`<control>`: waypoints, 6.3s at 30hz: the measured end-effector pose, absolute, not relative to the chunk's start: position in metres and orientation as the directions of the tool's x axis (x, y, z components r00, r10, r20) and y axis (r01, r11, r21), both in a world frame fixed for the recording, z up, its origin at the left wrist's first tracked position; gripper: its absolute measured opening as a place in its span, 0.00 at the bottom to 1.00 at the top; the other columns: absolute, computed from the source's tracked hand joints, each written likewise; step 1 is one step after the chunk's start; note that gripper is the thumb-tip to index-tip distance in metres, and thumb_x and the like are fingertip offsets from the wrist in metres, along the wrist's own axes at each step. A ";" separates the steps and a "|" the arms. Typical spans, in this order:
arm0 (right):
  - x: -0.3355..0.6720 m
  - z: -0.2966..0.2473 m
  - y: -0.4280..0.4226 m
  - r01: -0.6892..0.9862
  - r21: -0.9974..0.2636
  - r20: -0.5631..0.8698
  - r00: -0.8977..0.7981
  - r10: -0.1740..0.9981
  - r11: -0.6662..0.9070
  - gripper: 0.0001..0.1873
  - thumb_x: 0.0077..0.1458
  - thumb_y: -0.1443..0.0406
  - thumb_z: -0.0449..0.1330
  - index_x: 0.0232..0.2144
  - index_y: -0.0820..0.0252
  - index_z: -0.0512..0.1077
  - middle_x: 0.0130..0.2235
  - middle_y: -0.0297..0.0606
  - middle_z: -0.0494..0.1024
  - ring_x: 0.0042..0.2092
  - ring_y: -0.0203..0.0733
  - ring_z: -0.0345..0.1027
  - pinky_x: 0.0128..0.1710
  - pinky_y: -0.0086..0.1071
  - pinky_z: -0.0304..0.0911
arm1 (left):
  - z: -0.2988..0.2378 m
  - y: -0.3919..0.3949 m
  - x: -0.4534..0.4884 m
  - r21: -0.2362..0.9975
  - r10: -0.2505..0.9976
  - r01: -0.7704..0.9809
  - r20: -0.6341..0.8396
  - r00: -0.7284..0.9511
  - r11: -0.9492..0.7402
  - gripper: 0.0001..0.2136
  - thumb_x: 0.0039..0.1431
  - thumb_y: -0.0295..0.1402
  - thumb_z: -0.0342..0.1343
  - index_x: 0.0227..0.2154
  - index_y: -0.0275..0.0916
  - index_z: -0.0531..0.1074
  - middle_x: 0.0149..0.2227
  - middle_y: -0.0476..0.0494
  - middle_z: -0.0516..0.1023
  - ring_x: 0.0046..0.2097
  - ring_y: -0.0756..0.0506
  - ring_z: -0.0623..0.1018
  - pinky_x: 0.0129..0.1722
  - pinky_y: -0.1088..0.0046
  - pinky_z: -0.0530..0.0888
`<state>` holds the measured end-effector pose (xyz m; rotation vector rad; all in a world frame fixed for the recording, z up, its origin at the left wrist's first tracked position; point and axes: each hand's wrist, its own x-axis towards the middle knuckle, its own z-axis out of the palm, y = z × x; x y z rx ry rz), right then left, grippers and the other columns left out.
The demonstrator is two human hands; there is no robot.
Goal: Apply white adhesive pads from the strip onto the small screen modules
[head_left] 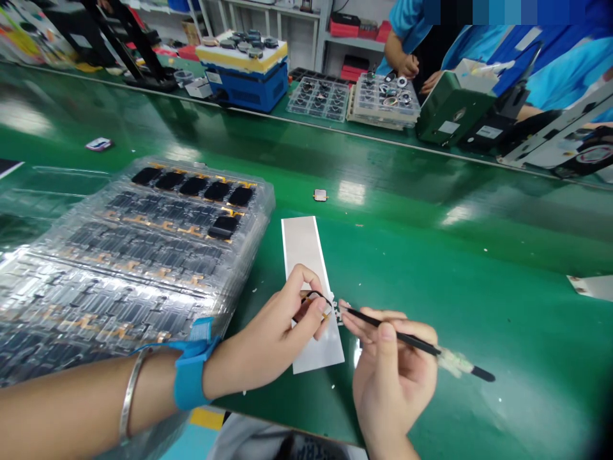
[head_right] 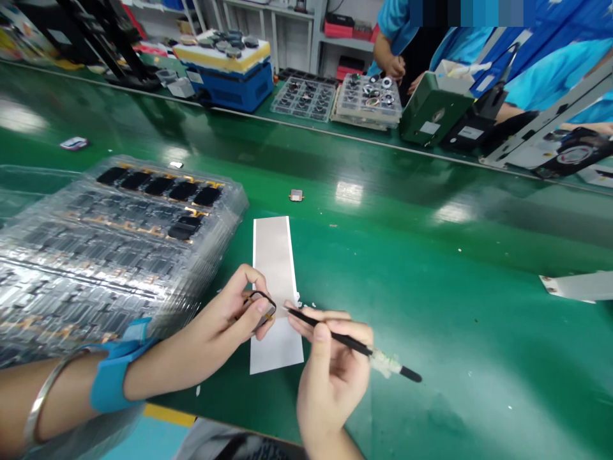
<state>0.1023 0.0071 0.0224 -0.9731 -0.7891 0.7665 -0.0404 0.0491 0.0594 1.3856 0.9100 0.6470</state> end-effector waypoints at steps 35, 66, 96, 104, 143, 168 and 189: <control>0.194 -0.020 -0.028 0.032 -0.988 -0.133 0.345 0.929 -0.154 0.12 0.51 0.59 0.69 0.29 0.64 0.78 0.34 0.46 0.83 0.32 0.47 0.81 0.34 0.34 0.79 | 0.047 0.028 0.002 0.230 0.312 0.363 -0.231 0.922 -0.903 0.15 0.62 0.17 0.50 0.50 0.33 0.66 0.39 0.41 0.79 0.37 0.38 0.80 0.33 0.61 0.74; 0.182 -0.019 -0.035 0.064 -0.980 -0.147 0.397 0.906 -0.187 0.13 0.54 0.57 0.65 0.32 0.63 0.75 0.37 0.47 0.82 0.33 0.47 0.82 0.36 0.34 0.79 | 0.047 0.043 0.002 0.408 0.485 0.556 -0.272 0.831 -0.724 0.05 0.70 0.31 0.47 0.39 0.40 0.67 0.32 0.47 0.77 0.34 0.41 0.79 0.31 0.68 0.67; 0.174 0.027 -0.034 -0.075 -0.954 0.211 0.524 0.825 0.292 0.07 0.59 0.73 0.60 0.37 0.56 0.68 0.34 0.35 0.81 0.36 0.42 0.81 0.35 0.35 0.80 | 0.060 0.054 0.009 0.802 0.661 0.488 -0.161 0.733 -0.345 0.09 0.66 0.31 0.52 0.35 0.40 0.78 0.30 0.51 0.81 0.30 0.50 0.75 0.29 0.76 0.67; 0.140 0.038 -0.020 0.036 -0.881 0.424 0.502 0.754 0.471 0.12 0.59 0.78 0.55 0.40 0.56 0.66 0.35 0.36 0.79 0.40 0.41 0.79 0.38 0.38 0.80 | 0.060 0.047 0.006 0.800 0.717 0.472 -0.077 0.693 -0.371 0.20 0.72 0.35 0.42 0.63 0.41 0.62 0.48 0.42 0.78 0.48 0.43 0.77 0.48 0.67 0.74; 0.130 0.021 -0.011 0.193 -0.825 0.533 0.577 0.619 0.531 0.13 0.59 0.77 0.56 0.41 0.56 0.64 0.34 0.34 0.78 0.37 0.39 0.79 0.40 0.45 0.81 | 0.061 0.038 0.001 0.815 0.706 0.498 -0.165 0.689 -0.296 0.25 0.73 0.40 0.35 0.70 0.46 0.41 0.71 0.47 0.53 0.69 0.41 0.59 0.65 0.57 0.64; 0.132 0.018 -0.010 0.223 -0.750 0.637 0.496 0.591 0.622 0.15 0.56 0.81 0.57 0.41 0.61 0.67 0.36 0.38 0.80 0.38 0.45 0.80 0.42 0.51 0.81 | 0.060 0.041 0.001 0.807 0.723 0.485 -0.108 0.683 -0.338 0.25 0.73 0.37 0.35 0.70 0.46 0.44 0.55 0.40 0.72 0.49 0.42 0.76 0.50 0.62 0.75; 0.190 0.045 0.005 0.396 -0.796 0.605 0.542 0.583 0.458 0.17 0.48 0.76 0.65 0.36 0.55 0.68 0.36 0.38 0.76 0.36 0.47 0.74 0.39 0.47 0.77 | 0.123 0.095 0.003 0.534 0.775 0.624 0.098 0.625 -0.571 0.20 0.71 0.30 0.40 0.61 0.30 0.62 0.50 0.37 0.79 0.51 0.39 0.78 0.51 0.63 0.72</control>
